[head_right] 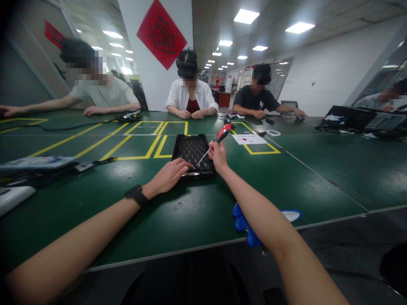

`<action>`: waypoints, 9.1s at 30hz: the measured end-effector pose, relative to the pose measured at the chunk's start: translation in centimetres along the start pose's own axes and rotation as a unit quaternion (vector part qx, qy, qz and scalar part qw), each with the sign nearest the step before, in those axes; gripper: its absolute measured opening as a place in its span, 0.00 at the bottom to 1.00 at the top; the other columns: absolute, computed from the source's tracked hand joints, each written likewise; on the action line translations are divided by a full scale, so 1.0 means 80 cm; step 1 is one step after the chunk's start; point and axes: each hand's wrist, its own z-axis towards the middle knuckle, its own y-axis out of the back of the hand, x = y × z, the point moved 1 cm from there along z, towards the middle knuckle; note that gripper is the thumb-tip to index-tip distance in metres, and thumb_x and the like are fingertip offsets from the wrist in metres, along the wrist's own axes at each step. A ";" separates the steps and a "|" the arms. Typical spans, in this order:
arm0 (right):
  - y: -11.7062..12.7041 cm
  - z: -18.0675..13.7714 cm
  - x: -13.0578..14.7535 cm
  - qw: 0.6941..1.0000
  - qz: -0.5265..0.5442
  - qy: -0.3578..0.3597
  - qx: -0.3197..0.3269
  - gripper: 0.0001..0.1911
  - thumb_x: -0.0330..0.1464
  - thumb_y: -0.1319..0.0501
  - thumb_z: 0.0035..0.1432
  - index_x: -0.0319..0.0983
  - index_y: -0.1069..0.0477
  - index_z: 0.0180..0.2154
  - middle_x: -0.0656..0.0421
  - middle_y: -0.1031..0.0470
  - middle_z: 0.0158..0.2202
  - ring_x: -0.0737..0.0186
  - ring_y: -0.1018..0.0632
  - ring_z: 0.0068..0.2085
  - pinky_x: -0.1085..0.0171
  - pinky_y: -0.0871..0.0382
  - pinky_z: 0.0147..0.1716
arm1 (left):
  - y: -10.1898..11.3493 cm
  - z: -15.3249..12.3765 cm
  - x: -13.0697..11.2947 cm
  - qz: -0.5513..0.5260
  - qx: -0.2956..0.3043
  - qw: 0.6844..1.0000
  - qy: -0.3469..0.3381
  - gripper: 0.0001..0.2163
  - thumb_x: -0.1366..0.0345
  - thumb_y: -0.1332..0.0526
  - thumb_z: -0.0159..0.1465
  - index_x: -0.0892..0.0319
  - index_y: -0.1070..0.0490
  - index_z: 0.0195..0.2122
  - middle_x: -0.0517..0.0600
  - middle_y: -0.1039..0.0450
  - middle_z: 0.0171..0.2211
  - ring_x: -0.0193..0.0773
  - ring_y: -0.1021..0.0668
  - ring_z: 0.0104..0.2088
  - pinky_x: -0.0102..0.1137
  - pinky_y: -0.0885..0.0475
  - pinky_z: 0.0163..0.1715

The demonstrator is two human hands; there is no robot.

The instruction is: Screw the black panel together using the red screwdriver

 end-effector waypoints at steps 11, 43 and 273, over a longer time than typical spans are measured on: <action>-0.001 -0.002 0.001 1.000 -0.007 -0.001 0.007 0.05 0.33 0.45 0.50 0.41 0.42 0.27 0.69 0.51 0.16 0.76 0.48 0.14 0.74 0.57 0.12 | -0.001 0.000 0.001 0.001 0.007 1.000 0.000 0.22 0.57 0.61 0.68 0.55 0.30 0.48 0.52 0.32 0.42 0.39 0.29 0.42 0.35 0.35 0.46; 0.027 0.015 -0.023 0.946 0.094 -0.206 -0.233 0.10 0.34 0.47 0.55 0.39 0.41 0.23 0.66 0.38 0.14 0.71 0.31 0.18 0.72 0.35 0.17 | -0.003 0.000 0.006 0.016 0.024 1.000 -0.003 0.22 0.56 0.61 0.68 0.52 0.30 0.51 0.51 0.32 0.42 0.39 0.30 0.42 0.35 0.37 0.45; -0.052 -0.042 0.002 0.985 -0.055 0.074 0.149 0.18 0.44 0.52 0.62 0.42 0.43 0.49 0.64 0.29 0.27 0.76 0.32 0.16 0.73 0.38 0.16 | -0.014 0.019 -0.012 0.077 -0.115 0.984 0.113 0.07 0.64 0.45 0.63 0.57 0.29 0.35 0.50 0.25 0.33 0.40 0.26 0.36 0.33 0.36 0.37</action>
